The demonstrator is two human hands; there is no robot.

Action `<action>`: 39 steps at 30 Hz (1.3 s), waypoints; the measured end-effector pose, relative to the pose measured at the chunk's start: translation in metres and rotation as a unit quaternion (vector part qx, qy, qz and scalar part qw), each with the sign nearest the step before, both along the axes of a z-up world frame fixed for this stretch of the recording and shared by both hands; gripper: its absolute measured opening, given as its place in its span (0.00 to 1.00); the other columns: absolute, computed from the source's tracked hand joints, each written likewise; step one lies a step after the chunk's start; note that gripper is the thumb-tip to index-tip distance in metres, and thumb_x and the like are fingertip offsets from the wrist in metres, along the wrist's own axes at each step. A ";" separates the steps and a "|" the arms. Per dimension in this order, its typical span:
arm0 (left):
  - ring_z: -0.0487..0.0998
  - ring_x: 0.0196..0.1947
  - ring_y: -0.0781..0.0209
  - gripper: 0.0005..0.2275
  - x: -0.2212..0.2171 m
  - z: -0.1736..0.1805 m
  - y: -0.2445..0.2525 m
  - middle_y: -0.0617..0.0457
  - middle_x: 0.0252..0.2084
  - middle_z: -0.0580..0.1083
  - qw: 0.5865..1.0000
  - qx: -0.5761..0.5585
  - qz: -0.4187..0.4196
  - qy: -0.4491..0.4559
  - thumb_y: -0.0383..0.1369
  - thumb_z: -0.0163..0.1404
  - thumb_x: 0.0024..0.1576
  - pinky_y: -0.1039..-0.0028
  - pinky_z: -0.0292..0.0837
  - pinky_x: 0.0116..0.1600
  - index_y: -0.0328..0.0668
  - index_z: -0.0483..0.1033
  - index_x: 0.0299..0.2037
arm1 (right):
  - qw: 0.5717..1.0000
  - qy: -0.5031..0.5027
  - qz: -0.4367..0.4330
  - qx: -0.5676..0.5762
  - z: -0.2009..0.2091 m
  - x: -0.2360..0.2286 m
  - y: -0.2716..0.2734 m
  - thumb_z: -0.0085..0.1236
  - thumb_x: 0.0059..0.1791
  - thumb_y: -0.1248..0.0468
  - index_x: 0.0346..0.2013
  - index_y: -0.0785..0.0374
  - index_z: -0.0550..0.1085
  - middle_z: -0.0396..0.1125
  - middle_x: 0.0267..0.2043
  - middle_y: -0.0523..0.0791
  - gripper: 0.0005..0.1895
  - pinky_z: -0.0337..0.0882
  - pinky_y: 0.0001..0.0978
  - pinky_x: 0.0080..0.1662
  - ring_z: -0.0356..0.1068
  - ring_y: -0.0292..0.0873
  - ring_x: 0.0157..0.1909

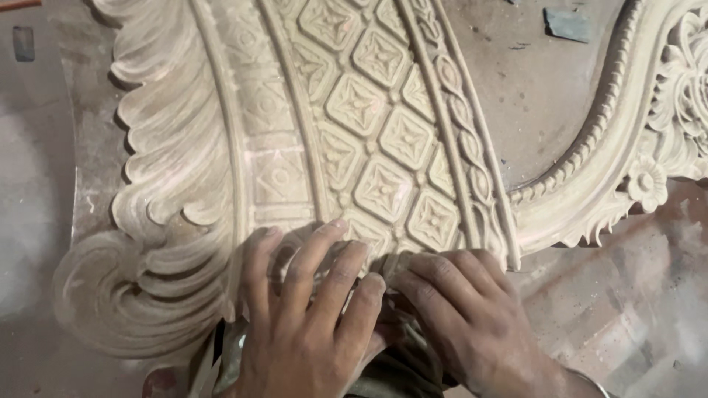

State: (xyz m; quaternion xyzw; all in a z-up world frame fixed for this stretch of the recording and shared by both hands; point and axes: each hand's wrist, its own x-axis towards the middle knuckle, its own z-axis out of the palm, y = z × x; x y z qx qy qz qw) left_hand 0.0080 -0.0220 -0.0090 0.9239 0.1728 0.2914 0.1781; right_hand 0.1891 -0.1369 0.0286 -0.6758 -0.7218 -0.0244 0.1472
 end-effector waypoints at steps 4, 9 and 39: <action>0.66 0.65 0.41 0.24 -0.001 -0.003 0.001 0.41 0.55 0.73 1.000 -0.007 -0.025 -0.010 0.50 0.62 0.48 0.27 0.50 0.65 0.37 0.78 0.44 | 1.000 -0.001 -0.011 0.010 -0.008 0.003 -0.001 0.60 0.48 0.63 0.50 0.66 0.75 0.72 0.49 0.48 0.17 0.71 0.43 0.51 0.71 0.46 0.49; 0.65 0.65 0.39 0.25 -0.001 -0.001 0.002 0.39 0.56 0.72 0.999 -0.019 -0.030 0.005 0.51 0.62 0.49 0.26 0.47 0.65 0.36 0.76 0.46 | 1.000 0.019 0.013 0.006 -0.020 0.009 -0.004 0.62 0.50 0.60 0.48 0.62 0.76 0.72 0.47 0.46 0.14 0.70 0.41 0.49 0.71 0.43 0.48; 0.73 0.63 0.50 0.15 0.027 -0.004 -0.012 0.45 0.59 0.76 0.993 0.042 -0.108 0.010 0.33 0.48 0.61 0.54 0.61 0.68 0.34 0.80 0.54 | 0.989 0.028 -0.144 0.033 -0.021 0.009 -0.057 0.66 0.43 0.67 0.42 0.61 0.79 0.74 0.45 0.44 0.13 0.70 0.38 0.46 0.73 0.44 0.46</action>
